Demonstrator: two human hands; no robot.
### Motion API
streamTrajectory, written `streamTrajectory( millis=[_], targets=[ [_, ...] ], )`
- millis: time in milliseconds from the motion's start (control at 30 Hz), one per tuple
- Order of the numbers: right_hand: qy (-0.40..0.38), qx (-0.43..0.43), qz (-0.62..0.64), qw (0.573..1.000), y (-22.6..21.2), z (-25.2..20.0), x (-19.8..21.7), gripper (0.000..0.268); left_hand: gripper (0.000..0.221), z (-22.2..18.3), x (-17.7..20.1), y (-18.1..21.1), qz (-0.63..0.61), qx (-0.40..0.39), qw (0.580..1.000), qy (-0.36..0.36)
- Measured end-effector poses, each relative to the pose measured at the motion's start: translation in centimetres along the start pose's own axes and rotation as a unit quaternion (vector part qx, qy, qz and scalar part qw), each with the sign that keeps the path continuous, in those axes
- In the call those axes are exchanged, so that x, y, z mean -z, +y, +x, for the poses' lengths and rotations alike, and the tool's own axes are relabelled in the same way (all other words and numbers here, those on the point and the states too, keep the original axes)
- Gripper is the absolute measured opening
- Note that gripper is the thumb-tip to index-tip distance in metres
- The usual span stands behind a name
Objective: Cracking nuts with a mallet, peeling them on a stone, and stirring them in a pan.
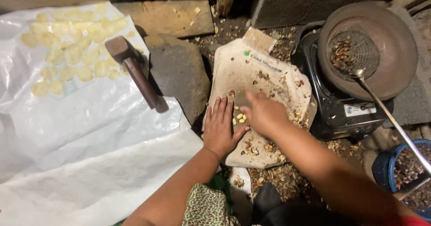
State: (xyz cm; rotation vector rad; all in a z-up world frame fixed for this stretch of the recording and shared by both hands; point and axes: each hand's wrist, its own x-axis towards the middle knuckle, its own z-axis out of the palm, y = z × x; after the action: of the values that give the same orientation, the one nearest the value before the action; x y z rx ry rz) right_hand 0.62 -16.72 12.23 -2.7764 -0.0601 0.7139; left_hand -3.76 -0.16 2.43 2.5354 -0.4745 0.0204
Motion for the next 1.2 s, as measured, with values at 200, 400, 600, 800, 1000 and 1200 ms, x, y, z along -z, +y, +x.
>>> streamTrajectory(
  millis=[200, 400, 600, 800, 1000, 1200],
  targets=[
    [0.129, 0.091, -0.051, 0.986, 2.0, -2.0, -0.8, 0.044, 0.095, -0.3, -0.1, -0.3, 0.002, -0.012, 1.0, 0.002],
    [0.144, 0.009, -0.115, 0.983, 7.5, -3.5, -0.3, 0.055, 0.1, -0.1, 0.5, -0.1, -0.013, 0.008, 1.0, -0.021],
    [0.237, 0.154, 0.018, 0.959, 10.5, -1.8, -7.0, 0.024, 0.093, -1.3, 1.7, 0.4, -0.075, 0.023, 0.997, -0.011],
    [0.265, 0.171, -0.003, 0.949, 12.2, 0.5, -12.0, 0.013, 0.079, -4.0, 4.0, 3.4, -0.082, 0.047, 0.991, -0.091],
    [0.275, 0.15, -0.116, 0.943, 10.6, -0.8, -10.6, 0.018, 0.063, -5.6, 4.2, 5.6, -0.058, 0.012, 0.995, -0.086],
    [0.073, 0.094, 0.274, 0.954, 4.6, -7.6, -3.0, 0.02, 0.04, -4.5, 1.1, 5.8, -0.421, 0.229, 0.878, -0.011]
  ],
)
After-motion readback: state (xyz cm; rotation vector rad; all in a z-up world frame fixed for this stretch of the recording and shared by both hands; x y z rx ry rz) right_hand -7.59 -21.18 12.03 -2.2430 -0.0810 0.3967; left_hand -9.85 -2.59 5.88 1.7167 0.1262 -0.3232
